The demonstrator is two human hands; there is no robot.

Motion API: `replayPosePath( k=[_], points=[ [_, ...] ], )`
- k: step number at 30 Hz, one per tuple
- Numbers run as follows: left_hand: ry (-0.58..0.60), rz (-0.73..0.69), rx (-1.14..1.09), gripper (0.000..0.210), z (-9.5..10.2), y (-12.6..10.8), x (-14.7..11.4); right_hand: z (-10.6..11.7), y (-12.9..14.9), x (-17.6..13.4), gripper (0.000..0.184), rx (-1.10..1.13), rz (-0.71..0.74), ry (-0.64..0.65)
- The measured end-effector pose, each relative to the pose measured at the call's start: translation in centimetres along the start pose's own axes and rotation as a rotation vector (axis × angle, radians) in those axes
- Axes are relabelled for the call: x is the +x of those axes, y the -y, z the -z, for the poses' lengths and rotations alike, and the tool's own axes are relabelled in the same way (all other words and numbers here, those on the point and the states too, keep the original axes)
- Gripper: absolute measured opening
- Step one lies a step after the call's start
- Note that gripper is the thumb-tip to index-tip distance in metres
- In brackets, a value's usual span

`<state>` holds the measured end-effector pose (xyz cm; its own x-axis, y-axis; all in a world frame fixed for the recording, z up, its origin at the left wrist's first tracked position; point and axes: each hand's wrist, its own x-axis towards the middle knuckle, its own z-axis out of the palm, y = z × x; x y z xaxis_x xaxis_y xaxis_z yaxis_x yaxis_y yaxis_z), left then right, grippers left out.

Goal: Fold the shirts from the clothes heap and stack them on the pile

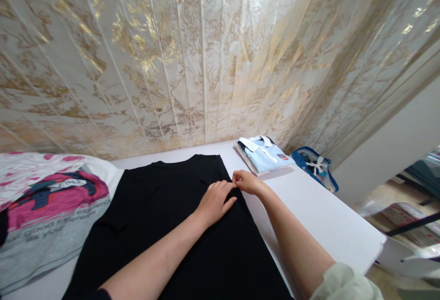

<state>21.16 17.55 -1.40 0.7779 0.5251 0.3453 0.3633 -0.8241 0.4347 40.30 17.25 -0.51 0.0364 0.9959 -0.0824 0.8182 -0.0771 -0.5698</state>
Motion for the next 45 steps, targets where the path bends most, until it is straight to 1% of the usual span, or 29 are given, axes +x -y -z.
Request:
replayPosePath(
  k=[1, 3, 5, 7, 8, 9, 10, 11, 13, 15, 17, 19, 21, 23, 25, 26, 28, 30, 32, 33, 34, 35, 37, 39, 41, 45],
  points=[
    [-0.042, 0.039, 0.023, 0.028, 0.1, 0.1, -0.1, 0.1, 0.1, 0.0, 0.013, -0.010, -0.017, -0.018],
    [-0.122, 0.122, 0.103, 0.028, 0.2, 0.5, -0.1, 0.2, 0.5, -0.2, 0.013, -0.037, -0.058, -0.068],
    [-0.146, 0.177, 0.187, 0.024, 0.0, 1.1, -0.2, 0.2, 1.3, -0.6, 0.014, -0.077, -0.087, -0.178],
    [-0.128, 0.193, 0.233, 0.022, -0.4, 1.6, -0.2, -0.2, 2.5, -1.0, 0.015, -0.109, -0.048, -0.314],
    [-0.121, 0.197, 0.244, 0.022, -0.5, 1.8, -0.3, -0.4, 3.2, -1.3, 0.015, -0.119, 0.001, -0.358],
    [-0.122, 0.203, 0.252, 0.022, -0.7, 1.9, -0.3, -0.8, 3.8, -1.5, 0.014, -0.130, 0.054, -0.365],
    [-0.128, 0.213, 0.260, 0.021, -0.7, 2.0, -0.3, -1.2, 4.3, -1.6, 0.013, -0.150, 0.089, -0.336],
    [-0.138, 0.226, 0.270, 0.020, -0.7, 2.0, -0.3, -1.5, 4.7, -1.7, 0.012, -0.184, 0.095, -0.291],
    [-0.165, 0.270, 0.295, 0.016, -0.5, 2.1, -0.4, -1.9, 5.1, -1.8, 0.009, -0.274, 0.036, -0.198],
    [-0.191, 0.323, 0.318, 0.010, -0.2, 2.2, -0.3, -1.9, 5.2, -1.7, 0.007, -0.341, -0.046, -0.134],
    [-0.199, 0.360, 0.335, 0.008, -0.1, 2.2, -0.3, -1.6, 5.1, -1.5, 0.005, -0.367, -0.102, -0.089],
    [-0.185, 0.385, 0.345, 0.009, 0.1, 2.2, -0.3, -1.4, 5.0, -1.5, 0.006, -0.390, -0.134, -0.061],
    [-0.126, 0.396, 0.334, 0.017, 0.4, 2.1, -0.6, -1.4, 4.9, -1.6, 0.007, -0.408, -0.132, -0.072],
    [-0.029, 0.382, 0.302, 0.030, 1.2, 2.1, -1.3, -1.5, 4.8, -1.9, 0.009, -0.411, -0.100, -0.138],
    [0.035, 0.365, 0.293, 0.041, 2.9, 2.5, -2.5, -1.6, 4.5, -2.0, 0.014, -0.395, -0.038, -0.245],
    [0.034, 0.374, 0.310, 0.045, 4.0, 3.1, -3.4, -1.6, 4.5, -1.9, 0.017, -0.385, -0.001, -0.299],
    [-0.022, 0.440, 0.386, 0.049, 6.6, 4.8, -5.3, -1.7, 4.8, -1.4, 0.023, -0.371, 0.066, -0.369],
    [-0.081, 0.543, 0.483, 0.050, 9.2, 7.3, -7.4, -2.0, 5.6, -0.3, 0.031, -0.374, 0.094, -0.360],
    [-0.129, 0.651, 0.577, 0.051, 11.2, 10.1, -9.3, -2.6, 7.0, 1.1, 0.039, -0.392, 0.090, -0.287],
    [-0.138, 0.700, 0.610, 0.051, 11.9, 11.5, -10.1, -3.1, 7.7, 1.9, 0.041, -0.403, 0.085, -0.236],
    [-0.136, 0.749, 0.630, 0.051, 12.3, 12.8, -10.7, -3.7, 8.4, 2.7, 0.043, -0.411, 0.057, -0.211],
    [-0.107, 0.774, 0.634, 0.053, 12.4, 13.8, -11.2, -4.4, 8.9, 3.5, 0.047, -0.419, 0.015, -0.203],
    [-0.065, 0.813, 0.626, 0.056, 12.1, 15.1, -11.8, -5.9, 9.5, 4.6, 0.056, -0.431, -0.079, -0.208],
    [-0.042, 0.830, 0.616, 0.061, 11.7, 15.5, -12.1, -7.4, 9.4, 5.2, 0.063, -0.454, -0.140, -0.234],
    [-0.036, 0.835, 0.610, 0.064, 11.4, 15.4, -12.1, -8.5, 8.9, 5.5, 0.066, -0.479, -0.155, -0.253],
    [-0.018, 0.848, 0.588, 0.068, 11.5, 15.1, -12.0, -9.0, 7.8, 5.8, 0.072, -0.517, -0.125, -0.222]
  ],
)
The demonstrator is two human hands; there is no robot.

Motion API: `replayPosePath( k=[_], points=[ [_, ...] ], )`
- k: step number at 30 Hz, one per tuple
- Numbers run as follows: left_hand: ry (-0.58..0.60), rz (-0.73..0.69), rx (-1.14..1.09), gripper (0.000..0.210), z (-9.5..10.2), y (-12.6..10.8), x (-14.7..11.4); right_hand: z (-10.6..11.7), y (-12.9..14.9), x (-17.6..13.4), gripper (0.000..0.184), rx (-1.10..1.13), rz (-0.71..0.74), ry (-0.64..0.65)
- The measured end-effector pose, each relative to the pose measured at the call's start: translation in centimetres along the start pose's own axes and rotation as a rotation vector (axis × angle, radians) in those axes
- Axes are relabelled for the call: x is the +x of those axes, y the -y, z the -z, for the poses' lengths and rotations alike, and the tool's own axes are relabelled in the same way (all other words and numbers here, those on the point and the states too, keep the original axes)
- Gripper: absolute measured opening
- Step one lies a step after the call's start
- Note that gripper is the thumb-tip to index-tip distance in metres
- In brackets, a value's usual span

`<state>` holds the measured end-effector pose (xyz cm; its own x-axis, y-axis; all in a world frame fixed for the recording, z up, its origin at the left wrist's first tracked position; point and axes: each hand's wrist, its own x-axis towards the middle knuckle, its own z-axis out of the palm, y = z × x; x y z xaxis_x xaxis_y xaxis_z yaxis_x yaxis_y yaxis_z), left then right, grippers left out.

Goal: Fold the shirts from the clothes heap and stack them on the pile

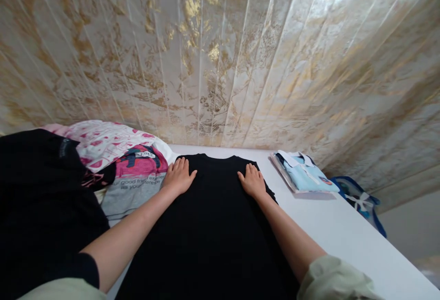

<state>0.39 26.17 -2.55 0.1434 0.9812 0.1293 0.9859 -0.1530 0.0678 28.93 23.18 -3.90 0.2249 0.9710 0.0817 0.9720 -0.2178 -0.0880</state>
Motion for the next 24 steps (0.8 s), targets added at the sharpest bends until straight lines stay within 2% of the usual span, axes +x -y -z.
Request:
replayPosePath(
  k=[9, 13, 19, 24],
  points=[
    [0.011, -0.038, -0.049, 0.066, 0.2, 0.6, -0.1, -0.1, 0.0, 0.1, 0.071, -0.031, -0.007, 0.004],
    [0.001, -0.107, -0.068, 0.057, 0.8, 0.5, -2.2, 0.1, 0.0, 0.0, 0.072, -0.038, -0.010, 0.011],
    [-0.106, -0.186, -0.119, 0.046, 1.3, 0.3, -6.5, 0.2, 0.0, 0.0, 0.071, -0.046, -0.003, 0.015],
    [-0.179, -0.084, -0.253, 0.044, 1.3, 1.0, -6.2, 0.0, -0.1, 0.1, 0.071, -0.060, -0.001, 0.011]
  ],
)
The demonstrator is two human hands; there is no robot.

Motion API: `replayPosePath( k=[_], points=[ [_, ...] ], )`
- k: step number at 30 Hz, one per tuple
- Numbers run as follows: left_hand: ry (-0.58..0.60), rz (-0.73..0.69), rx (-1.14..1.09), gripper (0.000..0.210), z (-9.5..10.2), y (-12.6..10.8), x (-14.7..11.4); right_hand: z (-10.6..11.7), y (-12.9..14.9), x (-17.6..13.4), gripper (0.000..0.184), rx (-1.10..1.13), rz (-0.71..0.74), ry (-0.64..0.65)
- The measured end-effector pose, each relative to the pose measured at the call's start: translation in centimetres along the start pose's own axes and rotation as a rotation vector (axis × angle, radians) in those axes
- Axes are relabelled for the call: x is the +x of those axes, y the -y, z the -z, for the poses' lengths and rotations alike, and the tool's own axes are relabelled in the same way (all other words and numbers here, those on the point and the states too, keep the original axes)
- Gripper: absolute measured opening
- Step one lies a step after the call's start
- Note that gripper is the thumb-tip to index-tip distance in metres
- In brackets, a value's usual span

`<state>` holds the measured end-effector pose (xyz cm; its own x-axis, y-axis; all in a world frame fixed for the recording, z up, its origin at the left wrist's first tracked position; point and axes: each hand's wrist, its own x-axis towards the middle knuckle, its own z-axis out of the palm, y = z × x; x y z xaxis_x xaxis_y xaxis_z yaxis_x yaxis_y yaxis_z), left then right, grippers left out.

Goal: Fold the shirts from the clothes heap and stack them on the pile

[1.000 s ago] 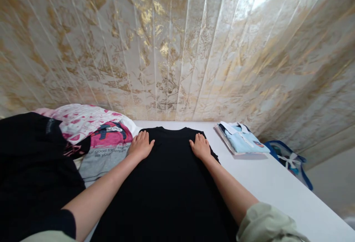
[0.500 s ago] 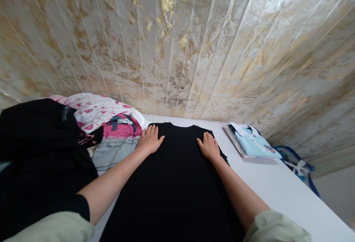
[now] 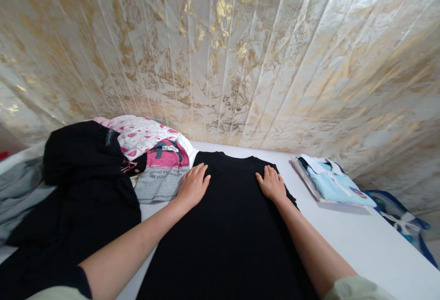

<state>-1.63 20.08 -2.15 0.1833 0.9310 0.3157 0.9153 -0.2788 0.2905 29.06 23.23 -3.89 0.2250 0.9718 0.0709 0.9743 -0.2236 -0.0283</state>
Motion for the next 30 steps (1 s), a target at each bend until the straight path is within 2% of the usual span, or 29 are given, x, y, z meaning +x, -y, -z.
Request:
replayPosePath(
  k=[2, 5, 9, 14, 18, 21, 25, 28, 30],
  points=[
    [-0.011, 0.063, -0.047, 0.044, 0.2, 1.2, 0.9, -0.1, 0.0, 0.0, 0.071, 0.002, 0.006, 0.001],
    [0.032, 0.133, -0.064, 0.047, 1.1, 3.5, 2.0, -0.2, -0.1, 0.1, 0.071, 0.007, 0.009, -0.005],
    [0.112, 0.092, 0.053, 0.038, 3.0, 5.2, 2.0, -0.3, -0.1, 0.1, 0.071, 0.012, 0.013, -0.010],
    [0.144, 0.027, 0.353, 0.027, 4.9, 4.9, 1.2, -0.3, 0.0, 0.0, 0.070, 0.021, 0.013, -0.022],
    [0.194, 0.062, 0.465, 0.027, 5.8, 4.6, 1.0, -0.2, 0.1, -0.1, 0.070, 0.028, 0.012, -0.032],
    [0.164, 0.084, 0.489, 0.030, 6.3, 3.5, 1.1, -0.2, 0.1, 0.0, 0.070, 0.031, 0.012, -0.027],
    [0.086, -0.009, 0.307, 0.027, 5.1, 1.0, 2.4, 0.0, 0.2, -0.1, 0.071, 0.037, 0.007, -0.018],
    [0.075, -0.063, 0.138, 0.032, 2.4, -0.4, 4.3, 0.3, 0.4, -0.4, 0.070, 0.050, 0.004, -0.040],
    [0.105, -0.041, 0.124, 0.039, 0.2, -0.8, 5.6, 0.5, 0.5, -0.5, 0.070, 0.067, 0.011, -0.036]
  ],
)
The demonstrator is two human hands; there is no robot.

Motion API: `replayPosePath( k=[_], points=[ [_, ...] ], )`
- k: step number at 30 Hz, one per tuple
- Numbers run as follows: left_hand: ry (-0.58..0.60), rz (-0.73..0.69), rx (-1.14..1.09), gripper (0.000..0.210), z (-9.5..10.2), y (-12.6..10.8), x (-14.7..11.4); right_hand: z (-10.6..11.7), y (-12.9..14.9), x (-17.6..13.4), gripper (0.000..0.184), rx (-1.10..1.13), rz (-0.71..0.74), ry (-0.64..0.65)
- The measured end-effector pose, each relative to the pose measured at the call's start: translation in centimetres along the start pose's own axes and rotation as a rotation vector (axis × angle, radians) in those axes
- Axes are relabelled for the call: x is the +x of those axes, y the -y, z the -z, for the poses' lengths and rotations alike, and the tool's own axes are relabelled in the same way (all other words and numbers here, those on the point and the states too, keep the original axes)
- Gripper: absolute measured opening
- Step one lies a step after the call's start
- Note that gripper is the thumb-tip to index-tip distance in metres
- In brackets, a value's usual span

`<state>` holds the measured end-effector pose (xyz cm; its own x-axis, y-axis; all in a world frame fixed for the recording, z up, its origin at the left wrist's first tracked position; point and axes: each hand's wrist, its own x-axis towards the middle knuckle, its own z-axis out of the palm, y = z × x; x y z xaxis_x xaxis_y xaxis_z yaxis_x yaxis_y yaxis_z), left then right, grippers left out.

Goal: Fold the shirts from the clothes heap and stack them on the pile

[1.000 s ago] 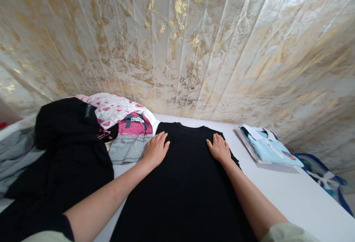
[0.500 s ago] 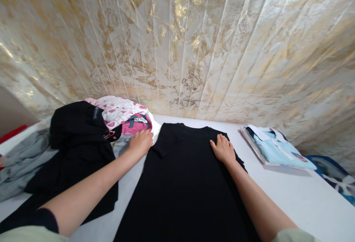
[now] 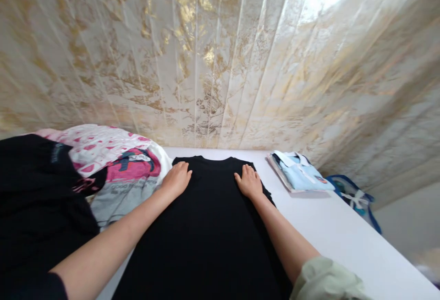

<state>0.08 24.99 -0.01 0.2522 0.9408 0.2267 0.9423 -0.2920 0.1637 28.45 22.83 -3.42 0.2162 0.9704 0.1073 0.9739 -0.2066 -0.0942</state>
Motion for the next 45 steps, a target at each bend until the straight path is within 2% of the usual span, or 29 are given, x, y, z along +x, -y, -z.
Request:
replayPosePath(
  k=[4, 7, 14, 18, 23, 27, 30, 33, 35, 37, 39, 43, 45],
  points=[
    [0.036, 0.076, 0.107, 0.062, -3.1, -0.3, 1.6, 0.1, -0.1, 0.4, 0.072, 0.029, -0.011, 0.025],
    [0.067, 0.078, 0.137, 0.069, -3.7, 0.0, 1.8, 0.1, -0.4, 1.1, 0.072, 0.029, -0.016, 0.044],
    [0.089, 0.090, 0.144, 0.073, -3.4, 0.3, 2.8, -0.1, -0.9, 2.8, 0.071, 0.019, 0.040, 0.048],
    [0.081, 0.072, 0.126, 0.072, -3.3, 0.3, 3.1, 0.7, -1.3, 2.8, 0.070, 0.044, 0.063, 0.038],
    [0.101, 0.057, 0.105, 0.071, -3.1, 0.2, 2.5, 1.5, -2.5, 1.3, 0.067, 0.021, 0.105, 0.019],
    [0.104, 0.042, 0.084, 0.069, -2.7, 0.3, 2.6, 0.6, -2.8, -0.6, 0.067, -0.036, 0.120, 0.047],
    [0.166, 0.050, 0.055, 0.067, -2.0, -0.1, 2.6, 0.3, -2.6, -1.5, 0.068, -0.060, 0.106, 0.040],
    [0.167, 0.029, 0.014, 0.069, -1.5, -2.1, 1.5, 0.4, -2.3, -1.7, 0.068, -0.059, 0.107, 0.029],
    [0.147, -0.095, -0.038, 0.068, -1.5, -4.1, 0.0, 0.6, -2.2, -1.7, 0.067, -0.058, 0.107, 0.019],
    [0.189, -0.243, -0.099, 0.067, -1.8, -5.9, -2.0, 0.6, -2.3, -1.7, 0.065, -0.056, 0.104, 0.012],
    [0.214, -0.301, -0.119, 0.067, -2.1, -7.1, -3.8, 0.5, -2.5, -1.7, 0.061, -0.051, 0.104, 0.010],
    [0.235, -0.343, -0.110, 0.063, -2.3, -7.2, -5.9, 0.9, -2.5, -1.6, 0.059, -0.045, 0.100, 0.048],
    [0.228, -0.366, -0.108, 0.063, -2.2, -6.9, -6.4, 1.4, -1.6, -1.6, 0.060, -0.044, 0.105, 0.057]
  ],
)
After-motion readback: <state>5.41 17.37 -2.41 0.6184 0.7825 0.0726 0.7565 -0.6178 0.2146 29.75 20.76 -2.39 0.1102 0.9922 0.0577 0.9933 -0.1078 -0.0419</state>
